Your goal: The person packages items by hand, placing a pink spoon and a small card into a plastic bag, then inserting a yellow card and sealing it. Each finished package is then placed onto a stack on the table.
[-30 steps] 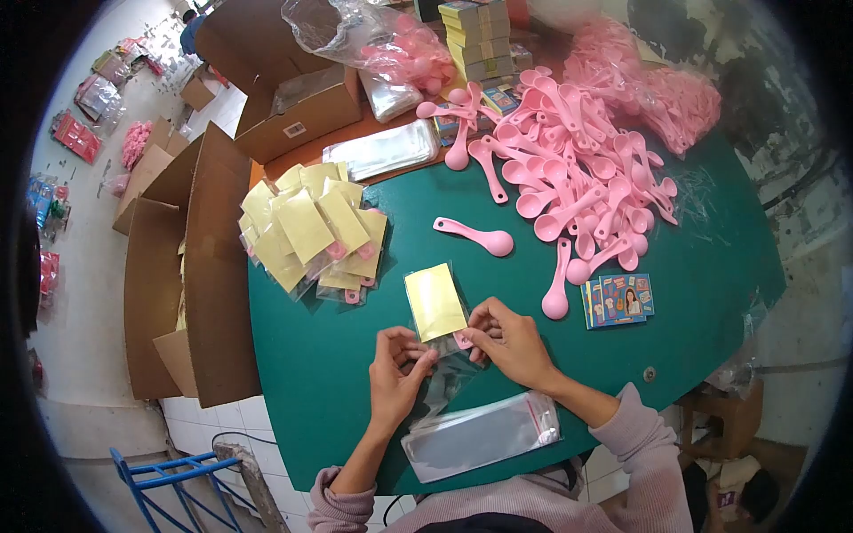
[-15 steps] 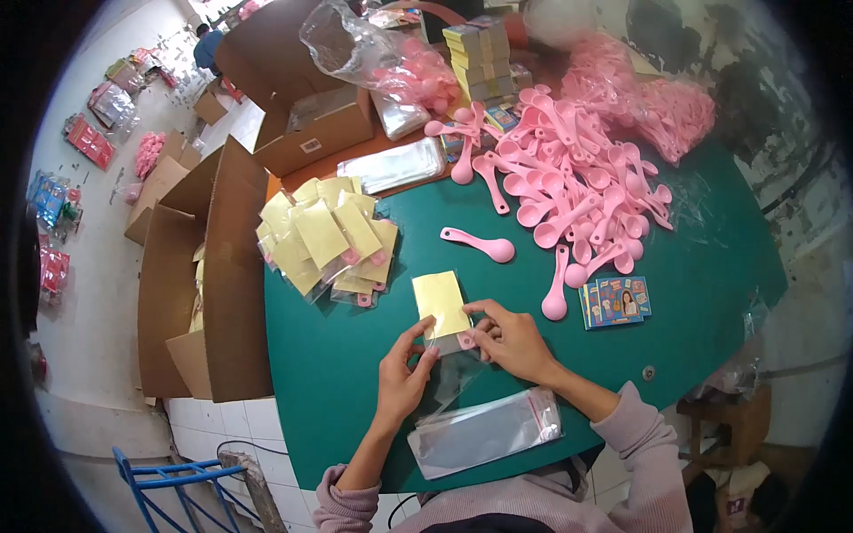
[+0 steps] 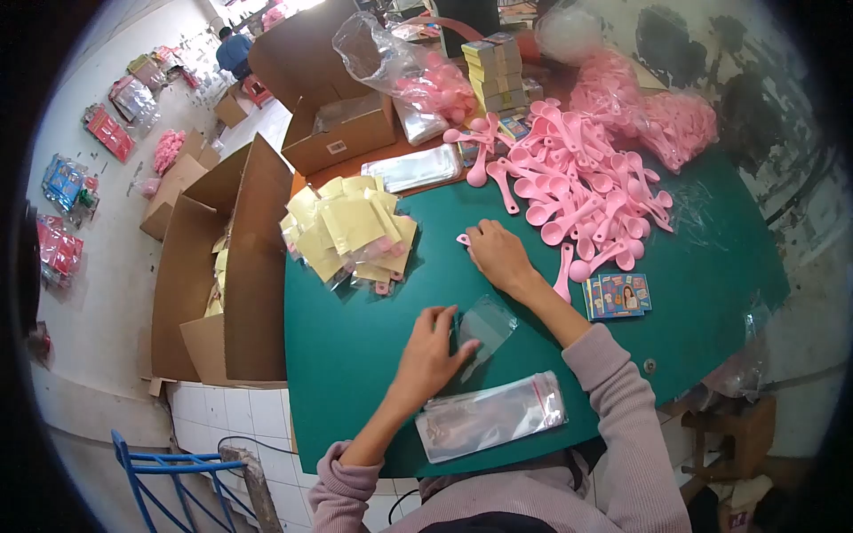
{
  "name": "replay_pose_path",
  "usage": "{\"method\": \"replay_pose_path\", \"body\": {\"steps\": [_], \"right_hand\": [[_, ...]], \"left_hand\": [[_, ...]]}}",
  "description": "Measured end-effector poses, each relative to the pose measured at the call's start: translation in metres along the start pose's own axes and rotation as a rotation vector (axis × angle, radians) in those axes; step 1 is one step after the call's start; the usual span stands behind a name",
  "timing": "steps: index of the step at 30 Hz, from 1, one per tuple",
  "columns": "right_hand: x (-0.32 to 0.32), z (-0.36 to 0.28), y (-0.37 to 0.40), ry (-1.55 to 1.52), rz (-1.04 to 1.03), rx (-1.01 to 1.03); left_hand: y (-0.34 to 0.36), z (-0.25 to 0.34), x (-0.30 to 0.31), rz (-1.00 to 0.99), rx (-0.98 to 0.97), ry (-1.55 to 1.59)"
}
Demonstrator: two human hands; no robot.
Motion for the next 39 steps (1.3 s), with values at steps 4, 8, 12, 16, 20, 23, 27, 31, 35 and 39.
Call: {"method": "replay_pose_path", "body": {"steps": [4,8,12,16,20,23,27,31,35,39], "right_hand": [[0.049,-0.006,0.009,-0.415,0.188,-0.199],[0.073,-0.010,0.019,-0.665,0.328,-0.378],[0.069,-0.006,0.037,-0.898,0.371,-0.517],[0.069,-0.012,0.043,-1.061,0.378,-0.593],[0.077,-0.020,0.042,-1.087,0.473,-0.584],[0.077,-0.021,0.043,-1.040,0.467,-0.553],[0.078,-0.025,0.043,-1.037,0.489,-0.570],[0.081,-0.030,0.044,-0.977,0.472,-0.506],[0.080,-0.035,0.044,-0.897,0.401,-0.481],[0.077,-0.042,0.047,-0.948,0.278,-0.502]], "left_hand": [[0.000,-0.008,-0.022,-0.001,0.167,0.149],[-0.016,-0.015,-0.016,-0.154,0.207,0.292],[-0.021,-0.022,-0.007,-0.155,0.027,0.149],[-0.028,-0.027,0.000,-0.312,0.480,0.697],[-0.030,-0.026,0.005,-0.371,0.704,0.946],[-0.029,-0.033,0.004,-0.359,0.733,0.976],[-0.028,-0.035,0.006,-0.345,0.736,0.968],[-0.028,-0.036,0.003,-0.342,0.723,1.008],[-0.029,-0.029,0.003,-0.295,0.666,0.984],[-0.029,-0.022,0.001,-0.289,0.569,1.113]]}}
Point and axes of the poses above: each hand's wrist, its own y-axis away from the middle knuckle, its own x-axis out of the back of the hand, z = x × y, the point moved 1 cm from there along -y, towards the middle knuckle, and after that the axes turned 11 degrees about z, right-handed, at the moved point
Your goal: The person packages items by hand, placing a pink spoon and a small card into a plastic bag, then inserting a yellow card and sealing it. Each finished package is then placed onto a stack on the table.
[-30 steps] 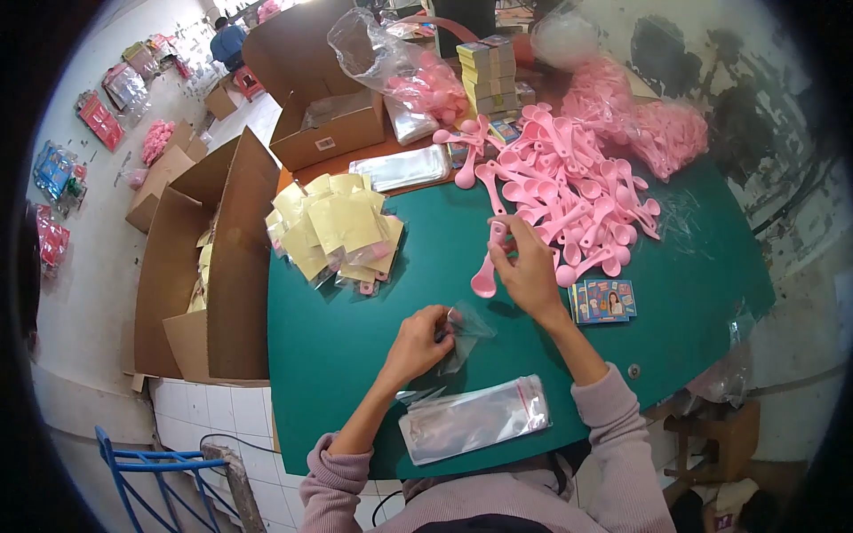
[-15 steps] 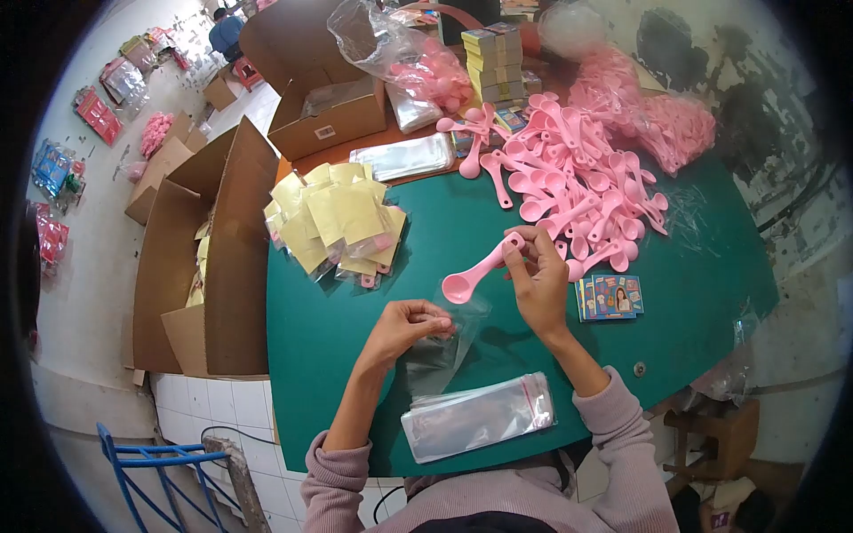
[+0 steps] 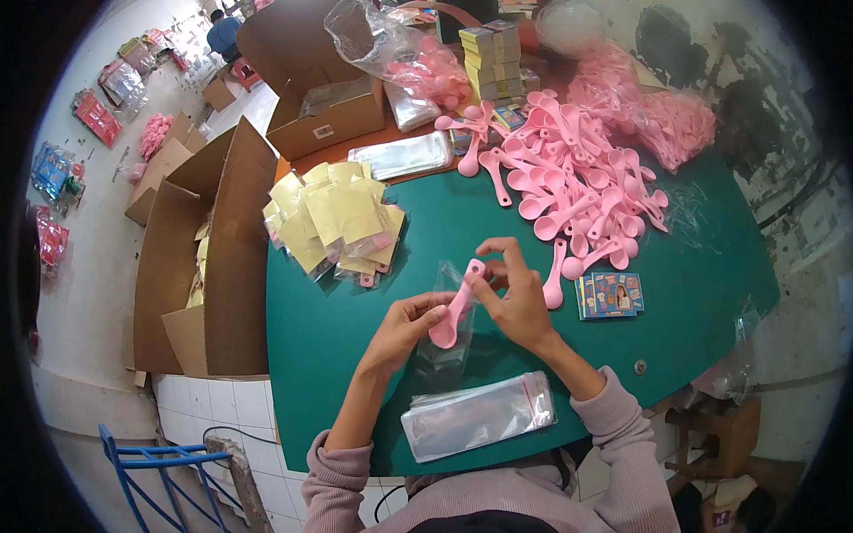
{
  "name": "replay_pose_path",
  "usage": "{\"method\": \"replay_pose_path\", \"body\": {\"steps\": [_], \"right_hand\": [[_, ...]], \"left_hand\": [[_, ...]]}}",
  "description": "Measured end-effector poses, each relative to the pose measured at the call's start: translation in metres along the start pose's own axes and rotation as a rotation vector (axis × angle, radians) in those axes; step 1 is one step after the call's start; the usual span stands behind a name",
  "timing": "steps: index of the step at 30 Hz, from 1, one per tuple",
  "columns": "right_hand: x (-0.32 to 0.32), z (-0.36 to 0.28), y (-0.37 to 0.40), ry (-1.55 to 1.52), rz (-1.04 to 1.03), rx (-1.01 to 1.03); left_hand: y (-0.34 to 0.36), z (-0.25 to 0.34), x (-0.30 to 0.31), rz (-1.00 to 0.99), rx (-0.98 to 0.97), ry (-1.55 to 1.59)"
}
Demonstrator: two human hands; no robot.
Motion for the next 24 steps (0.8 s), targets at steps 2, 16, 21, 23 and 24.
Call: {"method": "replay_pose_path", "body": {"steps": [2,16,21,23,24], "right_hand": [[-0.002,0.006,0.001,-0.058,-0.055,0.027],[0.016,-0.025,0.020,0.006,-0.428,0.251],[0.077,-0.020,0.013,0.196,-0.208,0.098],[0.128,0.005,0.011,0.567,0.161,-0.041],[0.150,0.022,0.012,0.868,0.348,-0.033]], "left_hand": [[0.003,0.005,0.001,-0.041,0.085,-0.003],[0.014,0.023,-0.006,-0.118,0.100,-0.004],[0.015,0.034,-0.010,-0.127,0.076,-0.036],[0.015,0.033,-0.004,-0.145,0.078,-0.044],[0.014,0.033,-0.002,-0.163,0.078,-0.057]]}}
Point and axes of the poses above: each hand's wrist, its own y-axis away from the middle knuckle, its own x-axis out of the back of the hand, z = x × y, the point moved 1 cm from there along -y, towards the middle knuckle, and after that the axes turned 11 degrees about z, right-handed, at the moved point
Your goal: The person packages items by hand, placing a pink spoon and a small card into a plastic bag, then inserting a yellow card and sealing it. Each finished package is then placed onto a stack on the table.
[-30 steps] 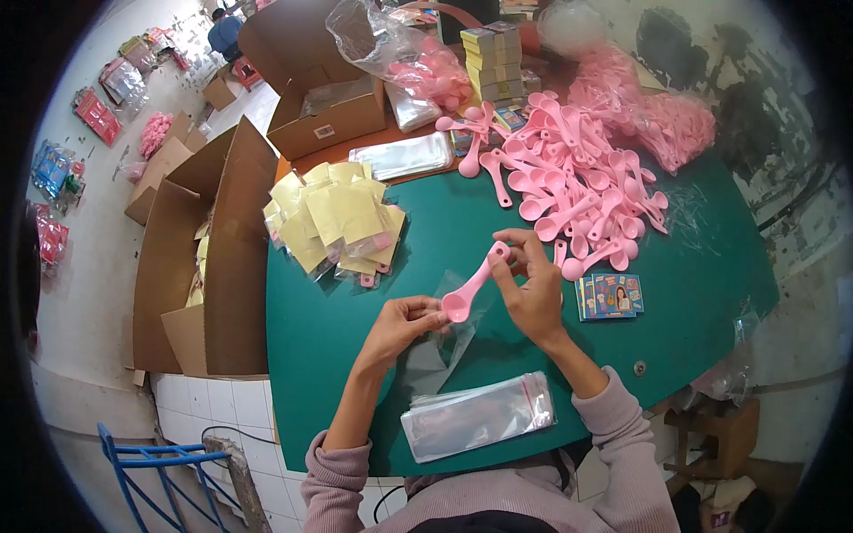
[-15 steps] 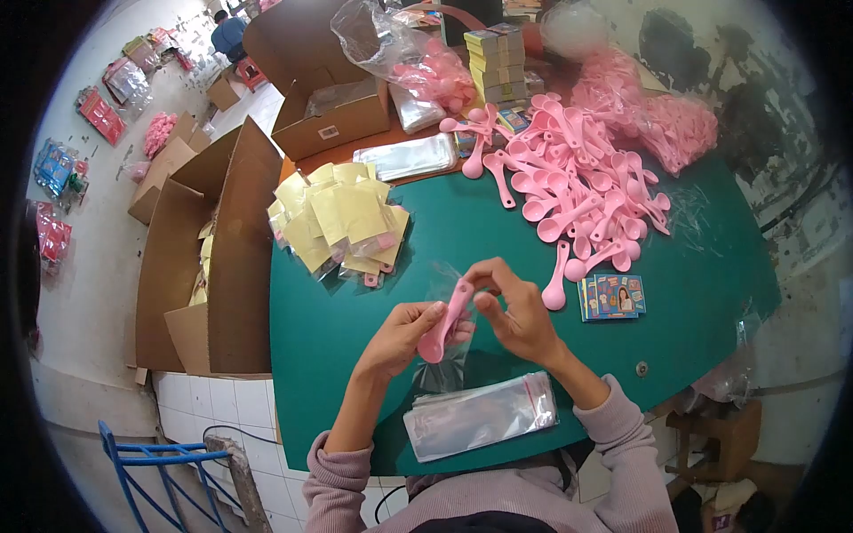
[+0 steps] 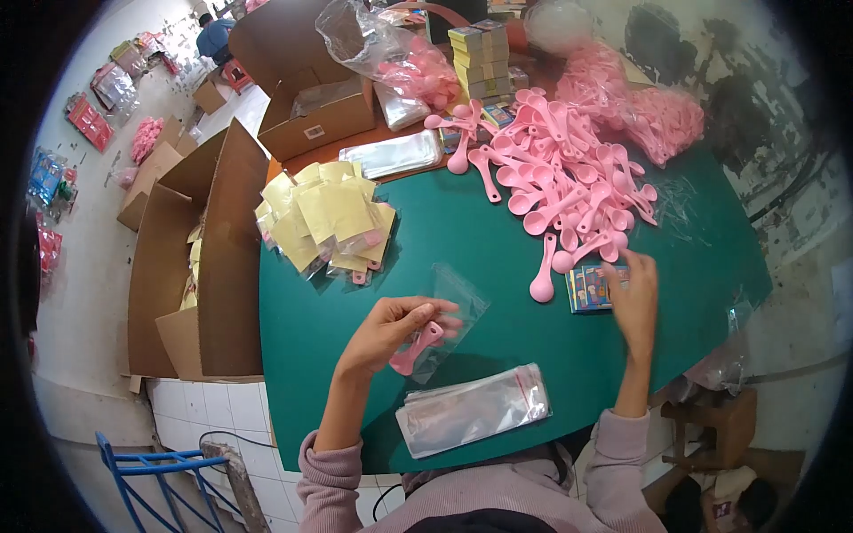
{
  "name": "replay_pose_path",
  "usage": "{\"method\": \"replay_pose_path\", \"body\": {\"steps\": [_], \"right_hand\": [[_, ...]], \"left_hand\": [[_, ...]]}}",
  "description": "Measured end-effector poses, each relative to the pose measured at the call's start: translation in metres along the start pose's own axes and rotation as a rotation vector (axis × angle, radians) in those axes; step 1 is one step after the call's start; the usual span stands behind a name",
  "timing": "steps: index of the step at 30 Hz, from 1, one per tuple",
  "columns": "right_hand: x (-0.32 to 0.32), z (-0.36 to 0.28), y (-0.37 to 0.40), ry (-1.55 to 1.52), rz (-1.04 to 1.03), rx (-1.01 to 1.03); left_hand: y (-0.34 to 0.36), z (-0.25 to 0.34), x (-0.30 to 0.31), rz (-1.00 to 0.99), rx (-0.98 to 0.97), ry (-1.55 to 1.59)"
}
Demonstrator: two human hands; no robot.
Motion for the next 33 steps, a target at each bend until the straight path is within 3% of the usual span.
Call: {"method": "replay_pose_path", "body": {"steps": [2,8,12,14,17,20,21,22,24,28,30,31,33], "right_hand": [[-0.002,0.046,0.004,0.309,0.014,-0.074],[0.003,0.038,0.002,0.144,0.089,-0.183],[0.024,-0.013,0.000,0.144,0.129,-0.113],[0.022,-0.035,0.004,-0.478,-0.058,-0.092],[0.009,-0.071,0.021,-0.725,-0.204,-0.057],[0.007,-0.103,0.029,-0.783,-0.338,-0.031],[0.011,-0.107,0.028,-0.677,-0.458,0.010],[0.010,-0.108,0.028,-0.678,-0.460,0.011],[0.009,-0.110,0.028,-0.571,-0.450,0.222],[0.010,-0.116,0.026,-0.481,-0.608,0.264],[0.005,-0.121,0.027,-0.464,-0.811,0.279],[0.003,-0.121,0.026,-0.464,-0.812,0.282],[-0.008,-0.119,0.027,-0.314,-1.049,0.405]], "left_hand": [[-0.003,-0.003,0.000,0.000,-0.011,-0.007],[-0.002,-0.003,-0.005,0.022,0.009,0.000],[-0.002,0.000,-0.003,-0.016,-0.002,-0.061],[-0.004,-0.003,-0.006,-0.038,-0.001,-0.081],[-0.006,-0.003,-0.011,-0.065,-0.001,-0.112],[-0.006,-0.006,-0.009,-0.058,-0.013,-0.164],[-0.005,-0.006,-0.008,-0.055,-0.034,-0.208],[-0.005,-0.005,-0.006,-0.053,-0.035,-0.209],[-0.006,-0.004,-0.005,-0.077,-0.072,-0.329],[-0.010,-0.022,-0.008,-0.102,-0.055,-0.356],[-0.009,-0.023,-0.014,-0.164,-0.113,-0.446],[-0.008,-0.024,-0.018,-0.215,-0.134,-0.348],[-0.004,-0.012,-0.024,-0.194,-0.133,-0.475]]}}
Point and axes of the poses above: each hand's wrist, its own y-axis away from the middle knuckle, its own x-axis out of the back of the hand, z = x × y, the point moved 1 cm from there along -y, towards the middle knuckle, and after that the axes turned 11 degrees about z, right-handed, at the moved point
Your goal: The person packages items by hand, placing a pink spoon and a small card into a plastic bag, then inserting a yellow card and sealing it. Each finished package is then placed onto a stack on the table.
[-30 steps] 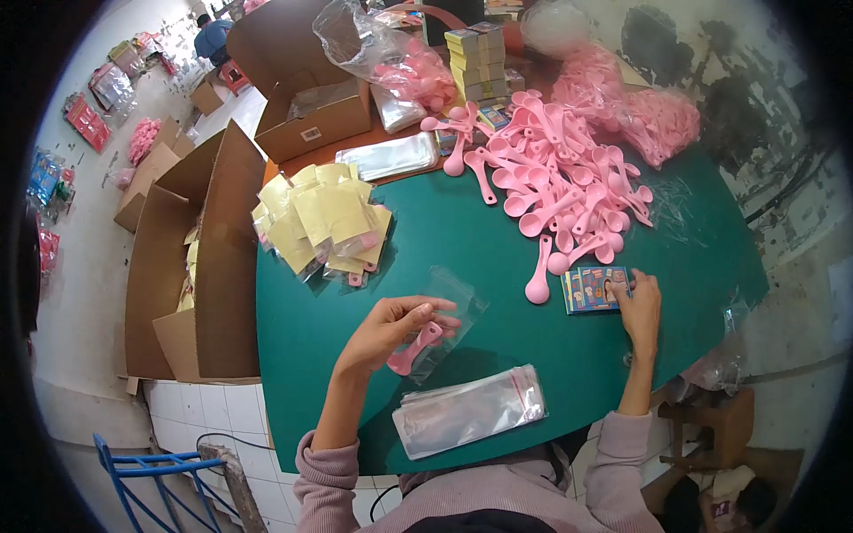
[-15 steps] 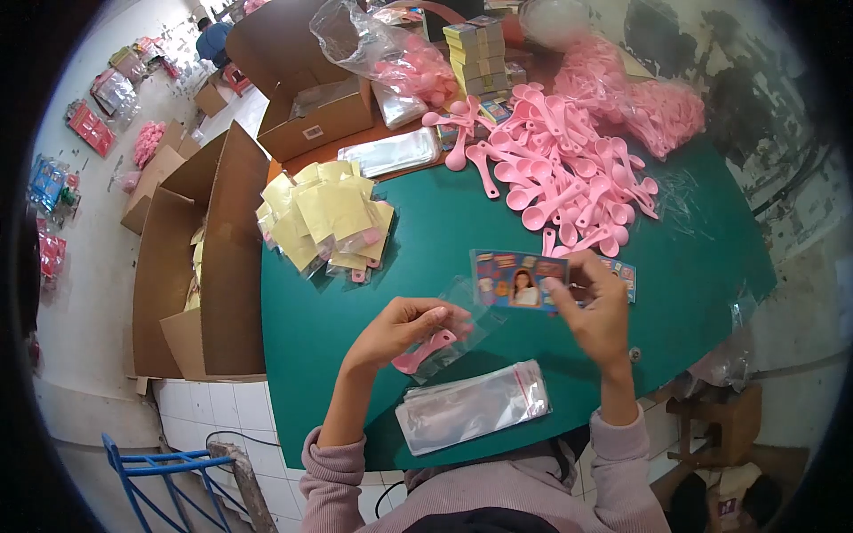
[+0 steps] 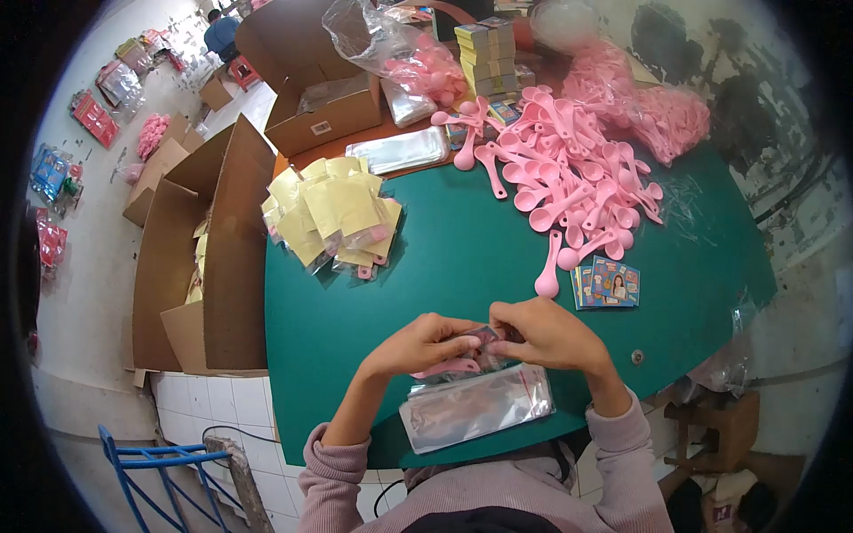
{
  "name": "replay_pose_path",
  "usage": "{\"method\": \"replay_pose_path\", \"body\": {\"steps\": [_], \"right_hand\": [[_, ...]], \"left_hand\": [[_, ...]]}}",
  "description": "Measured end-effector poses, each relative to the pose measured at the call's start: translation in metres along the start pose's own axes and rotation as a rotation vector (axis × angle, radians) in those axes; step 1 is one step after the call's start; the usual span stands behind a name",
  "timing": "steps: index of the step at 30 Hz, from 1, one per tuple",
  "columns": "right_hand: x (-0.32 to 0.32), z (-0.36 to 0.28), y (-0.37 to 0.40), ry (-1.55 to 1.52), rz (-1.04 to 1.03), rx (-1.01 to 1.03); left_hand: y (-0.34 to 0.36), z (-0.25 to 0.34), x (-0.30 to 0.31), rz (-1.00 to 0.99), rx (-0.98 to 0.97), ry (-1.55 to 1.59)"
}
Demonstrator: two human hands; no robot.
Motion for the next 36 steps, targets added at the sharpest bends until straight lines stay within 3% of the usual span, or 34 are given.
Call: {"method": "replay_pose_path", "body": {"steps": [2,4,7,9,13,15,22,24,30,34,36], "right_hand": [[-0.006,0.012,-0.006,0.024,0.015,0.080],[-0.005,0.016,-0.007,0.048,0.032,0.160],[0.001,0.020,-0.005,-0.185,0.017,0.144],[0.003,0.027,-0.004,-0.344,-0.007,0.089],[0.005,0.024,-0.002,-0.359,-0.024,0.042],[-0.001,0.023,-0.001,-0.524,0.027,-0.097],[-0.012,0.025,-0.009,-0.397,-0.061,-0.027],[-0.016,0.023,-0.011,-0.281,-0.067,0.120],[-0.027,0.022,-0.013,-0.330,-0.062,0.155],[-0.028,0.022,-0.014,-0.193,-0.076,0.097],[-0.026,0.032,-0.011,-0.408,0.119,-0.030]], "left_hand": [[0.002,0.016,0.001,-0.005,0.093,-0.185],[0.003,0.006,-0.001,0.026,0.052,-0.188],[0.002,0.002,0.002,0.052,0.018,-0.181],[0.002,-0.001,0.003,0.050,0.028,-0.171],[0.001,-0.009,0.004,0.058,0.042,-0.087],[0.001,-0.009,0.004,0.049,0.055,-0.072],[0.002,0.010,0.005,0.021,0.058,-0.185],[0.002,0.010,0.005,-0.009,0.092,-0.230],[0.005,0.001,0.001,0.048,0.045,-0.244],[0.013,-0.005,0.010,0.031,0.034,-0.294],[0.020,-0.012,0.027,0.011,-0.027,-0.259]]}}
Point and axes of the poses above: each hand's wrist, its own y-axis away from the middle knuckle, its own x-axis out of the back of the hand, z = x × y, the point moved 1 cm from there along -y, towards the middle knuckle, and after that the axes turned 11 degrees about z, right-handed, at the moved point
